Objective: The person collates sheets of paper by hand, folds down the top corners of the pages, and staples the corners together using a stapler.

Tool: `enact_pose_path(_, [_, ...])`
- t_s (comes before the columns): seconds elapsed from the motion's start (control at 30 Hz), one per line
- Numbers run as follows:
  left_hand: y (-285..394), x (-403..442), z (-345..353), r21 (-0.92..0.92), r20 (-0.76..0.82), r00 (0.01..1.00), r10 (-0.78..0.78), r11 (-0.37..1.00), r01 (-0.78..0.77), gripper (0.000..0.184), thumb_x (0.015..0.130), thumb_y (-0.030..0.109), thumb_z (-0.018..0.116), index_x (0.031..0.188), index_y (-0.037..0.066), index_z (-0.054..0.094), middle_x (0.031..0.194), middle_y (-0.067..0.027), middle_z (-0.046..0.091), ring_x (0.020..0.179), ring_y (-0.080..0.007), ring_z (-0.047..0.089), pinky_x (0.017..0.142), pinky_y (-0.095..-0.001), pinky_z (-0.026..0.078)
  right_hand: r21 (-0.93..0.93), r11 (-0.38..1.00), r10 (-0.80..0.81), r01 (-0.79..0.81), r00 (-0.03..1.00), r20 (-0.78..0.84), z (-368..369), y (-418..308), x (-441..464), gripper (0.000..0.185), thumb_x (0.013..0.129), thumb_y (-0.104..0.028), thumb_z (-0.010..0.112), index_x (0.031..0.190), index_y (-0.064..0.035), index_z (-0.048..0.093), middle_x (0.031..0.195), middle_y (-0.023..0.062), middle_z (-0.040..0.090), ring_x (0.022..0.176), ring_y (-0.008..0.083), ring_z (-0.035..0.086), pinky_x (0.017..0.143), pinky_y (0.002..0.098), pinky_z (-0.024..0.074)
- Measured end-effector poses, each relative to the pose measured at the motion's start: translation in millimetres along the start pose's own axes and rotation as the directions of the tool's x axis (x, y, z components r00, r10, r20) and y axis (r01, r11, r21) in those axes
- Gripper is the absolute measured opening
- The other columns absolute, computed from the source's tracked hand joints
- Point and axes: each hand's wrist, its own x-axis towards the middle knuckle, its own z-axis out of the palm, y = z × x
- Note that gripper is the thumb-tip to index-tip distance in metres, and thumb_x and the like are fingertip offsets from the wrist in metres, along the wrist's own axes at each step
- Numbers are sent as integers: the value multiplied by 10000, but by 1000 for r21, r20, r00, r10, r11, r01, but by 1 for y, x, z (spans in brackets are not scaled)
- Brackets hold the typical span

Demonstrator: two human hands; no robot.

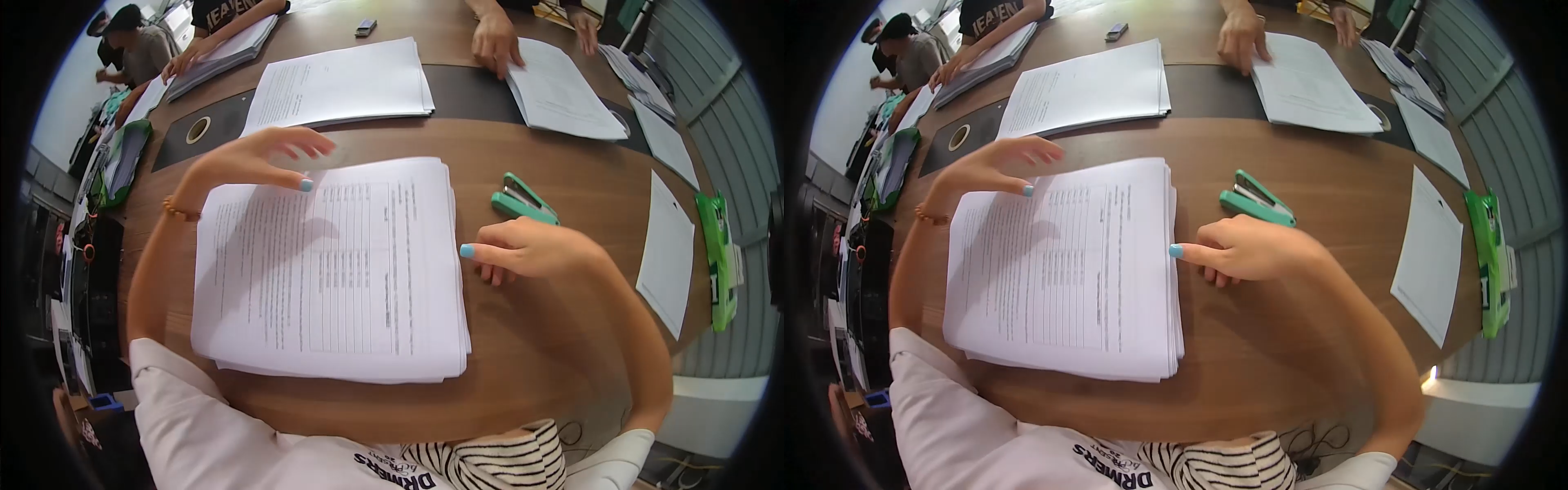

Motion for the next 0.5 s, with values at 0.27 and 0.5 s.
enact_pose_path(0.27, [2, 7, 35, -63, 81, 969, -234, 969, 239, 697, 661, 424, 745, 1181, -3, 561, 1096, -166, 586, 1033, -279, 545, 925, -364, 393, 486, 839, -242, 246, 968, -71, 10, 25, 19, 331, 945, -302, 473, 1018, 11, 553, 900, 89, 629, 719, 121, 606, 626, 233, 482])
enact_pose_path(0.5, [23, -12, 41, -182, 125, 923, -363, 907, 381, 665, 671, 392, 738, 1159, -28, 568, 1073, -179, 594, 1012, -263, 558, 911, -328, 388, 365, 866, -272, 343, 934, -232, 43, 8, 9, 295, 888, -263, 590, 991, 7, 531, 878, 98, 620, 723, 135, 600, 635, 246, 485])
